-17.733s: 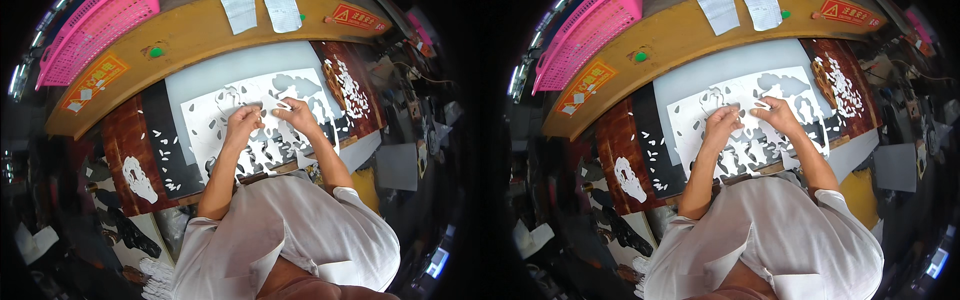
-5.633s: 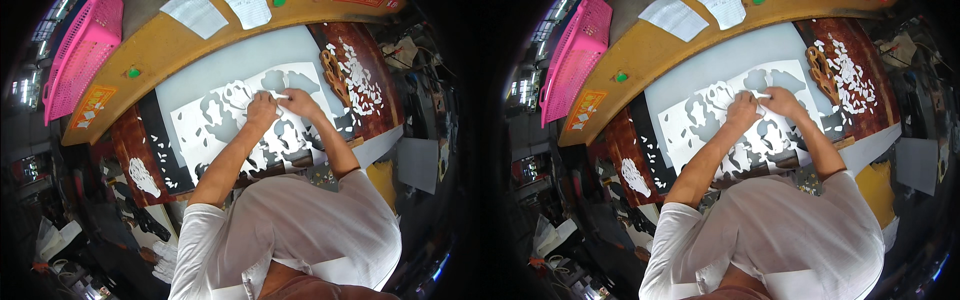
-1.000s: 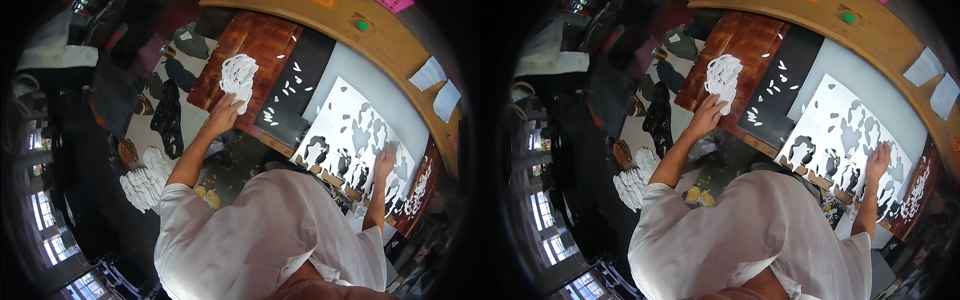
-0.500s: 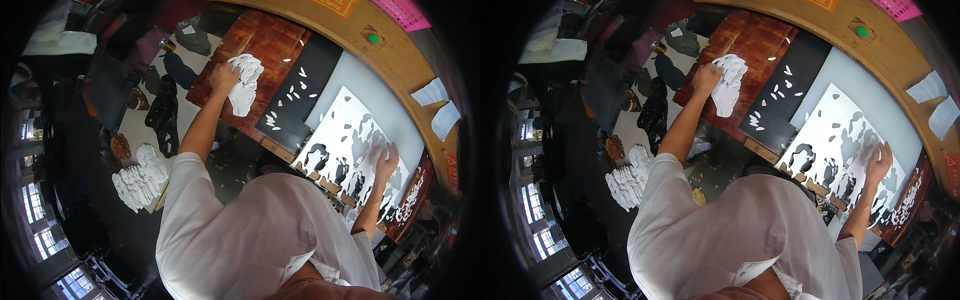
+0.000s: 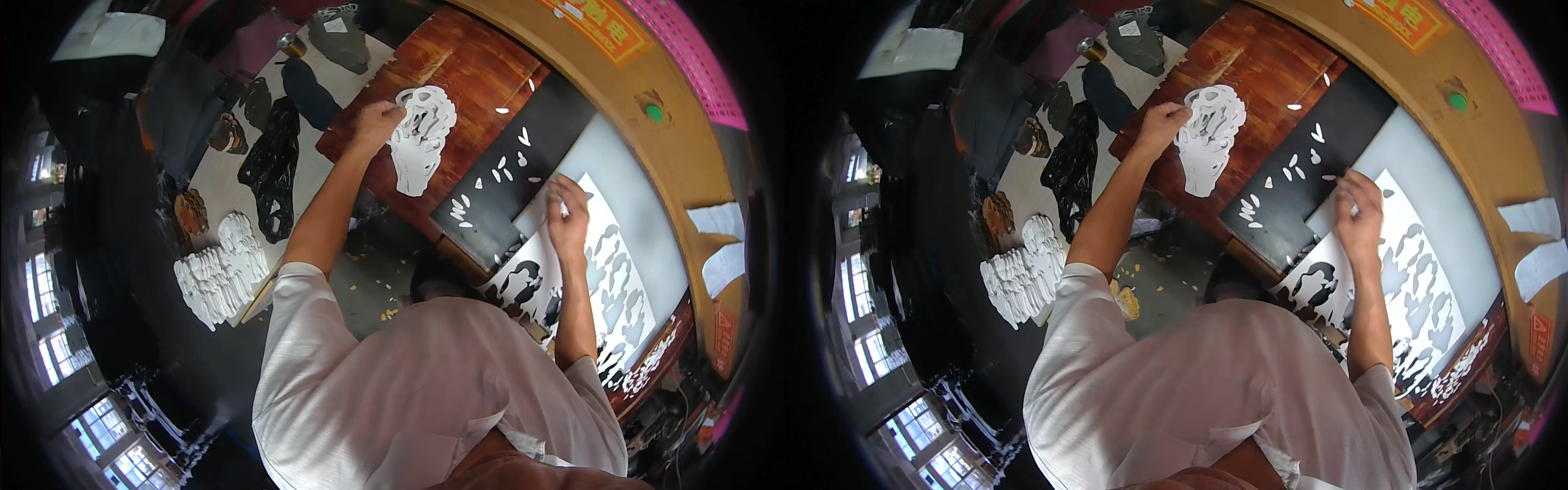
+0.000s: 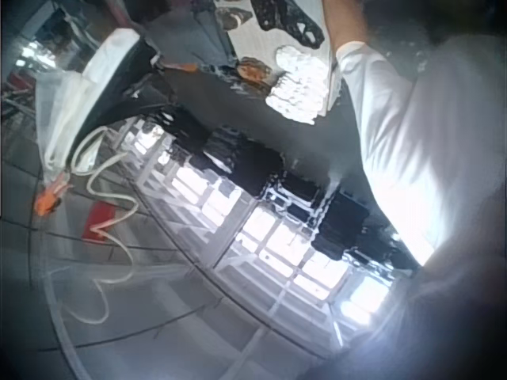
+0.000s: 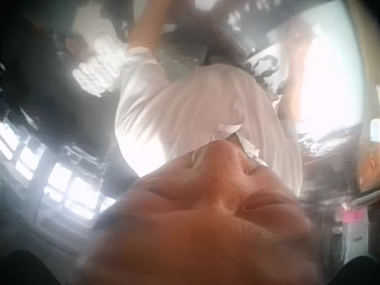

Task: The person assembles white paper cutouts on a light table, aligning and stacking them into a pile. They handle the cutouts by hand, occasionally using a wooden template to guide placement. The person also clears the workspace and places a new sheet of paper on the table.

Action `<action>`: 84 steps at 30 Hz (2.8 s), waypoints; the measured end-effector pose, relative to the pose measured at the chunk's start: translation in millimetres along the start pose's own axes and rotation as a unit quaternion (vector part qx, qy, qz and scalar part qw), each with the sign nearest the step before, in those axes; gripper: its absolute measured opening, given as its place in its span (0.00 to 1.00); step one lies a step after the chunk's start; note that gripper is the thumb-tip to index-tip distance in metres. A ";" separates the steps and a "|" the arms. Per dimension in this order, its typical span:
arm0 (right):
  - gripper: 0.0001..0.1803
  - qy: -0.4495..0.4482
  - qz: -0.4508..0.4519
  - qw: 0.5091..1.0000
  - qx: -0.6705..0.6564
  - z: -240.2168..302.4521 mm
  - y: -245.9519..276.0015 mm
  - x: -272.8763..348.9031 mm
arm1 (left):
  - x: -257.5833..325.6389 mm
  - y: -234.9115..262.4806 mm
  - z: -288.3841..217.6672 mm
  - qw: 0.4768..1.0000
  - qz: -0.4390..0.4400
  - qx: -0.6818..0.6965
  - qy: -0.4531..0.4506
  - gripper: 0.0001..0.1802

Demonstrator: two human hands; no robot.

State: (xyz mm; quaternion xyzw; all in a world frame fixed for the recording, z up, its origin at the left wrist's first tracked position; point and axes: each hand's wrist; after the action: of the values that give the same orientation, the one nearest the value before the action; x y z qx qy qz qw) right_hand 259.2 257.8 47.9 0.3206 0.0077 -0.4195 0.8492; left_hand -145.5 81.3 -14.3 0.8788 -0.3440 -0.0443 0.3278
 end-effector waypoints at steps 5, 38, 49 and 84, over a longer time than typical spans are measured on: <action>0.15 -0.014 0.157 0.966 -0.204 63.9 -120.1 -95.2 | 5.8 -0.4 -8.3 0.995 0.024 0.090 -0.020 0.10; 0.16 0.131 0.276 0.946 -0.104 41.7 -301.7 -158.9 | -29.5 18.4 52.1 0.995 0.063 0.055 0.053 0.17; 0.05 -0.240 0.220 0.810 -0.488 55.3 -215.0 -161.8 | -25.0 1.1 38.8 0.985 -0.053 -0.167 0.007 0.20; 0.33 0.037 0.139 0.989 0.042 -95.8 137.9 149.5 | 228.3 -259.9 -163.8 0.810 0.481 0.286 0.176 0.16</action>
State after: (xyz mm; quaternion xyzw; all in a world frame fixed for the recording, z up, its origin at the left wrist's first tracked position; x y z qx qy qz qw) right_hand 479.5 265.8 3.8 0.3696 -0.0229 -0.2852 0.8840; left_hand 227.2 168.6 -10.3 0.6480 -0.6561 0.3748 0.0961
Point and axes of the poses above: each hand's wrist, its own x-axis away from the middle knuckle, its own y-axis out of the back of the hand, z = x × y, and after that the axes turned 14 degrees about -x, right-handed
